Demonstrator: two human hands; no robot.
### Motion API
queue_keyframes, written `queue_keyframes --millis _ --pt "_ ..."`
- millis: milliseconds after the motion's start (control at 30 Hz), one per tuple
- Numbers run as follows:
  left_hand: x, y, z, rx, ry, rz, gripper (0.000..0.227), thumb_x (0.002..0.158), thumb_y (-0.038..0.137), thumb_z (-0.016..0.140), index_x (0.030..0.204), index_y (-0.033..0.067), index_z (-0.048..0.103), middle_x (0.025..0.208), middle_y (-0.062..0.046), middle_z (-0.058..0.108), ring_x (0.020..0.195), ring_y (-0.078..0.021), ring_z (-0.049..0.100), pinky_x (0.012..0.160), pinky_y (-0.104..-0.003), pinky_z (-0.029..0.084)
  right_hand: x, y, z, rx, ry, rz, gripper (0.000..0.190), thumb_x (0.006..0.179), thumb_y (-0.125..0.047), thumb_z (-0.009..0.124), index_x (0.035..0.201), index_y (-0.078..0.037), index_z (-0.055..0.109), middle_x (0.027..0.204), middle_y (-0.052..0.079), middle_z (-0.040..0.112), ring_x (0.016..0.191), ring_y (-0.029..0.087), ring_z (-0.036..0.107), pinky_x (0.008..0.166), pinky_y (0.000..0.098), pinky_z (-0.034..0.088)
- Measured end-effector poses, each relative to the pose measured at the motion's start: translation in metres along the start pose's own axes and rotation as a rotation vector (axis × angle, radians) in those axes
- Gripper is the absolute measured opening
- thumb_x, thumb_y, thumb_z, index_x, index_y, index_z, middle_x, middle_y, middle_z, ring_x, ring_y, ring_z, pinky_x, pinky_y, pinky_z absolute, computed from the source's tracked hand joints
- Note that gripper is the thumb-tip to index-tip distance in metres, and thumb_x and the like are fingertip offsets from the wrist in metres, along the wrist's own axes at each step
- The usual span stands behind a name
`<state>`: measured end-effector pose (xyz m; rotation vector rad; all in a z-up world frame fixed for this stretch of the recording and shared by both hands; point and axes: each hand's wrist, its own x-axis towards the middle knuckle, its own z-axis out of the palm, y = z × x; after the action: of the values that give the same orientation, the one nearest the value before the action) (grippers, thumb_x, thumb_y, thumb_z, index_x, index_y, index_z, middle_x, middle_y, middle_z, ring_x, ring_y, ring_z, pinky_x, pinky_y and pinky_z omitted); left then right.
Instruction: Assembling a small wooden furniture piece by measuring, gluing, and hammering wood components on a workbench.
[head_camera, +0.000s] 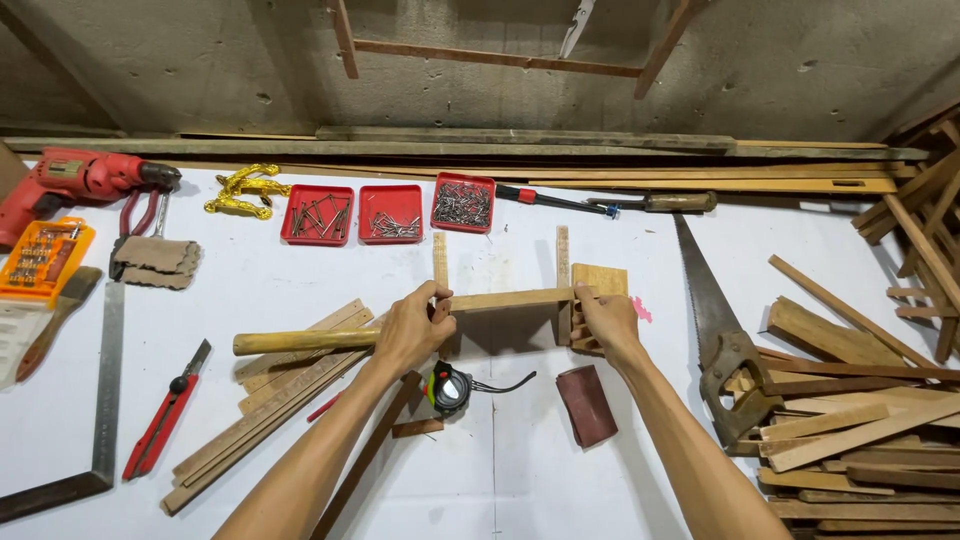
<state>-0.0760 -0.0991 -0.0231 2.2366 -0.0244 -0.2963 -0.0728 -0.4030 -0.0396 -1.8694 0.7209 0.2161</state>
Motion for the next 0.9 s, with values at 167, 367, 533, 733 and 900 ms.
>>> queue_keyframes --millis 167,367,533,733,900 --pt "-0.008 -0.006 0.016 0.022 0.039 0.006 0.04 0.082 0.02 0.068 0.12 0.0088 0.067 0.093 -0.011 0.077 0.076 -0.0247 0.074 0.073 -0.044 0.06 -0.009 0.002 -0.004 -0.207 0.01 -0.06 0.043 0.094 -0.036 0.069 0.102 0.005 0.074 0.074 0.015 0.073 0.058 0.021 0.069 0.05 0.0335 0.051" --pt "-0.012 -0.016 0.021 0.026 0.079 0.024 0.05 0.083 0.028 0.076 0.128 0.0087 0.067 0.102 -0.019 0.076 0.085 -0.0303 0.075 0.081 -0.045 0.057 0.004 0.018 0.006 -0.574 0.157 -0.646 0.076 0.085 -0.025 0.075 0.15 0.002 0.047 0.138 0.029 0.052 0.109 0.039 0.06 0.083 0.0519 0.054" --pt "-0.014 -0.016 0.022 -0.106 0.18 0.111 0.04 0.095 0.026 0.068 0.128 0.004 0.069 0.106 -0.023 0.077 0.092 -0.0294 0.077 0.082 -0.042 0.061 0.014 0.026 0.006 -0.413 0.107 -0.796 0.041 0.092 -0.018 0.065 0.13 -0.003 0.066 0.132 0.021 0.061 0.109 0.034 0.066 0.096 0.0483 0.054" --pt "0.011 -0.038 0.027 -0.082 0.213 0.112 0.035 0.093 0.023 0.07 0.12 0.0024 0.075 0.125 -0.024 0.064 0.086 -0.0308 0.077 0.078 -0.041 0.061 0.013 0.037 0.003 -0.494 0.117 -0.718 0.037 0.094 -0.016 0.066 0.128 -0.002 0.068 0.124 0.02 0.063 0.102 0.032 0.068 0.085 0.0422 0.059" --pt "0.001 -0.006 0.004 -0.068 0.1 -0.052 0.032 0.093 0.027 0.068 0.119 0.0094 0.075 0.091 -0.021 0.078 0.08 -0.0283 0.077 0.073 -0.042 0.059 0.006 0.032 0.002 -0.509 0.116 -0.659 0.038 0.094 -0.016 0.066 0.129 -0.001 0.068 0.122 0.019 0.065 0.093 0.031 0.071 0.08 0.0433 0.061"
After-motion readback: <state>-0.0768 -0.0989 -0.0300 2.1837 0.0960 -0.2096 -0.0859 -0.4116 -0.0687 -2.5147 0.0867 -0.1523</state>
